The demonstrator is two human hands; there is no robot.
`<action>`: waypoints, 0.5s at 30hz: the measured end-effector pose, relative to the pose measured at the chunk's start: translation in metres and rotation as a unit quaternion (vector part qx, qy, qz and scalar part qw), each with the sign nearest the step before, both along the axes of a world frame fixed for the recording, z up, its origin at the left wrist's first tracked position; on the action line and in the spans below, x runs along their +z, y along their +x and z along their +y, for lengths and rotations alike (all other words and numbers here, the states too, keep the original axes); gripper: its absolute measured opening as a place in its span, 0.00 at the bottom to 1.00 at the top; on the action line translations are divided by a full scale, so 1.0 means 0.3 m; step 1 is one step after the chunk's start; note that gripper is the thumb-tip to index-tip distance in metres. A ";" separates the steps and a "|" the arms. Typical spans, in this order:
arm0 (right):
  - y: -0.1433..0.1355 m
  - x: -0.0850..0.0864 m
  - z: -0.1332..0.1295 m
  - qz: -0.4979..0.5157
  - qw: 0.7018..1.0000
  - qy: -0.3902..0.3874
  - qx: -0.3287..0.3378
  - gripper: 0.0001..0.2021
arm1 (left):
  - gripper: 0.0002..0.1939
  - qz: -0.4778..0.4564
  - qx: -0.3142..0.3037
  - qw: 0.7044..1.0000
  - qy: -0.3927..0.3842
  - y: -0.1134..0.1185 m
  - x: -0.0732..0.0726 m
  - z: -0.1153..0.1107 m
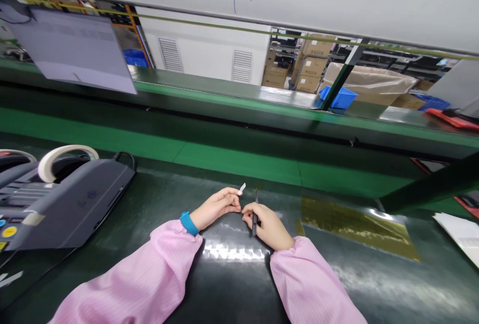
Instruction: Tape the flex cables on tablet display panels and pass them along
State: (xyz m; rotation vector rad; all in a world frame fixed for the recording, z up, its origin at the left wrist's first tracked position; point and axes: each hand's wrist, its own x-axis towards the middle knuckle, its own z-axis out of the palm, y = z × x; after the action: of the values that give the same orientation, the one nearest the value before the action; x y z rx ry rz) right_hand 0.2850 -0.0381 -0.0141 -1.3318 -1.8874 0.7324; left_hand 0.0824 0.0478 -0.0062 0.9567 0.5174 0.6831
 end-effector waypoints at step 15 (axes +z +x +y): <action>-0.005 0.004 -0.003 -0.008 1.000 -0.003 -0.005 0.06 | 0.23 0.002 0.001 1.000 0.000 -0.003 0.005 -0.006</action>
State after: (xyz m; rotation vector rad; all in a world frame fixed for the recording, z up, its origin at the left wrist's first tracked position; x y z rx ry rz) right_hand 0.2834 -0.0391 -0.0129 -1.3527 -1.8908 0.7251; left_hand 0.0816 0.0459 -0.0048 0.9569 0.5214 0.6832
